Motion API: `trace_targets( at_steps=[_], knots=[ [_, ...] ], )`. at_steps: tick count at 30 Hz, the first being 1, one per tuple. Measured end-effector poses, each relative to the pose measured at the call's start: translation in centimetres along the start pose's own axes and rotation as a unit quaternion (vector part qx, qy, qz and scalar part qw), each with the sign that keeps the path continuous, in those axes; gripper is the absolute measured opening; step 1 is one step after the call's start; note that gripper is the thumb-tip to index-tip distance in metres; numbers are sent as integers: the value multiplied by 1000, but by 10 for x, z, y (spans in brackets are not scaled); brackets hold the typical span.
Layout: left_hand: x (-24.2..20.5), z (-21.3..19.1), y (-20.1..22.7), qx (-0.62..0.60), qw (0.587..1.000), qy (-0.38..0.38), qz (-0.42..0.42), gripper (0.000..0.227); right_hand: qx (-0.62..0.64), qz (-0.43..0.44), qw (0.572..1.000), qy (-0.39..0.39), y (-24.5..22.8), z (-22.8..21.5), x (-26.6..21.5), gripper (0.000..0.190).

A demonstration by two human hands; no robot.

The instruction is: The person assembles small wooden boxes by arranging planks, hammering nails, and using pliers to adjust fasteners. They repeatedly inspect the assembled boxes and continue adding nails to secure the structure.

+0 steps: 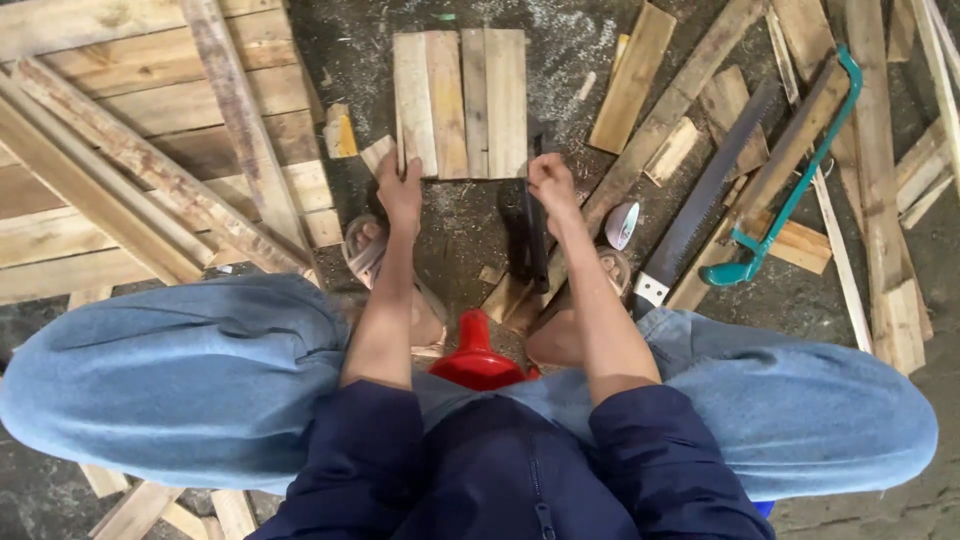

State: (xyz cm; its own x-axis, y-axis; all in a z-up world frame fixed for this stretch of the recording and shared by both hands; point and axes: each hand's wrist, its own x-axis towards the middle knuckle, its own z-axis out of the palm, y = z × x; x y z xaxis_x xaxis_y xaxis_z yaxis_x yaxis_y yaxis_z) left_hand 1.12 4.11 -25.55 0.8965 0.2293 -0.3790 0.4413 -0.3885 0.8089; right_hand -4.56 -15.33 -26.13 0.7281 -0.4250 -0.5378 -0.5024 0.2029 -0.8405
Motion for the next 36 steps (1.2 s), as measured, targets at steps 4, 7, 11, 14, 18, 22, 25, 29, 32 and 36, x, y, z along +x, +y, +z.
trace_targets(
  at_steps=[4,7,11,14,18,22,25,29,32,36],
  knots=[
    [0,-10,8,-13,999,34,0,37,-39,-27,999,-16,-24,20,-12,12],
    [18,-14,-9,-45,995,73,54,38,1,-55,997,-48,-37,38,-16,13],
    [32,-15,-27,-34,990,122,58,47,99,-10,985,-143,-30,46,-8,13],
    [34,-13,-23,-97,990,94,25,50,195,7,969,-151,-20,41,3,13],
    [38,-10,-19,-213,975,66,-20,62,277,-21,948,-157,-22,43,10,12],
    [36,-4,-22,-99,992,75,13,51,189,-9,970,-153,-9,40,13,20],
    [37,-2,-35,-96,988,121,27,43,198,14,969,-149,-7,37,6,18],
    [32,0,-44,-107,981,162,17,38,-24,-88,996,0,10,31,-2,12],
    [28,-4,-27,-128,980,155,-12,48,-348,-206,907,114,25,30,-6,8],
    [34,-5,-21,-81,985,73,-131,79,-492,-168,849,91,30,22,-17,11]
  ],
)
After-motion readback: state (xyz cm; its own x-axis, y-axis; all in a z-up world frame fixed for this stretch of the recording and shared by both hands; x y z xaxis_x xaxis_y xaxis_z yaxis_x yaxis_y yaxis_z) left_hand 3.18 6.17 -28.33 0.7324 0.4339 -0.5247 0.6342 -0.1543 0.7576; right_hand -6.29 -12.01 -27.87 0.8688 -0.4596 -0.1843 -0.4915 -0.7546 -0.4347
